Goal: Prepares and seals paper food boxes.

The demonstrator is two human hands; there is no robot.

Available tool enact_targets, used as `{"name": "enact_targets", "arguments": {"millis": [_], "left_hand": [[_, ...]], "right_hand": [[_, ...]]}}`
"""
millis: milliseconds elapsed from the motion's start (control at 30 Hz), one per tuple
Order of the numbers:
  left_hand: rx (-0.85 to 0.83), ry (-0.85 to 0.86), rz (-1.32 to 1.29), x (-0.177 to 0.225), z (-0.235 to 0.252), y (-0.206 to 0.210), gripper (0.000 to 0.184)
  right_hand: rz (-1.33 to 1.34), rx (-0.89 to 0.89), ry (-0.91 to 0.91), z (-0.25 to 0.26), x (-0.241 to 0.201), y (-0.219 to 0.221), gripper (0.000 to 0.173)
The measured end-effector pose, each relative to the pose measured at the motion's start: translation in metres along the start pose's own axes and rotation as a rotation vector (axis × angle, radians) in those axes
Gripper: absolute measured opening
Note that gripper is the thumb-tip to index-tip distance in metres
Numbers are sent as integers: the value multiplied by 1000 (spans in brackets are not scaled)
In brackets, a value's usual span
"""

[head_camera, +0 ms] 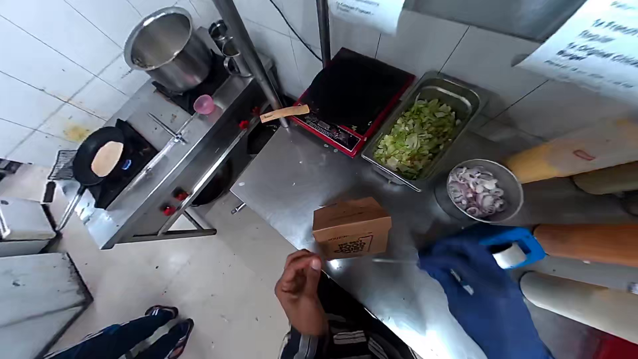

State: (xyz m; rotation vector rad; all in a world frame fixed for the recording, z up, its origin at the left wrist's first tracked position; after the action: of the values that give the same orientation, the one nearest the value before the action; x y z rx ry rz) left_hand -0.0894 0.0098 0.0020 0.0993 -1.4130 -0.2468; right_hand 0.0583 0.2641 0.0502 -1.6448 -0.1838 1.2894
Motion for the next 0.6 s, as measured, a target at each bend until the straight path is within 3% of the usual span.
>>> {"name": "enact_targets", "arguments": {"millis": [167,367,500,600], "left_hand": [[228,1,-61,-27,11,0,14],[253,39,-61,-46,23,9,13],[260,-281,-88,-62,26,19,16],[141,-584,-110,-72,31,25,24]], "right_hand": [[-119,10,-27,47,-21,14,14],[-137,18,-32,70,-12,33,10],[-32,-18,-12,86,-5,43,9],[110,-209,-9,98,4,61,11]]}}
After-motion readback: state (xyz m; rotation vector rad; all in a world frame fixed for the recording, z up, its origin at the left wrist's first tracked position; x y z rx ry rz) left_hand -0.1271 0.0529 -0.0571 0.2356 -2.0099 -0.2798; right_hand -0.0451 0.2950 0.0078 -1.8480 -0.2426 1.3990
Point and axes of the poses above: each hand's wrist, its own z-axis towards the middle knuckle, its own y-axis out of the palm, x = y × z, the point moved 9 cm from there along z, towards the middle knuckle, and after that the axes turned 8 degrees about y, right-handed, at the moved point
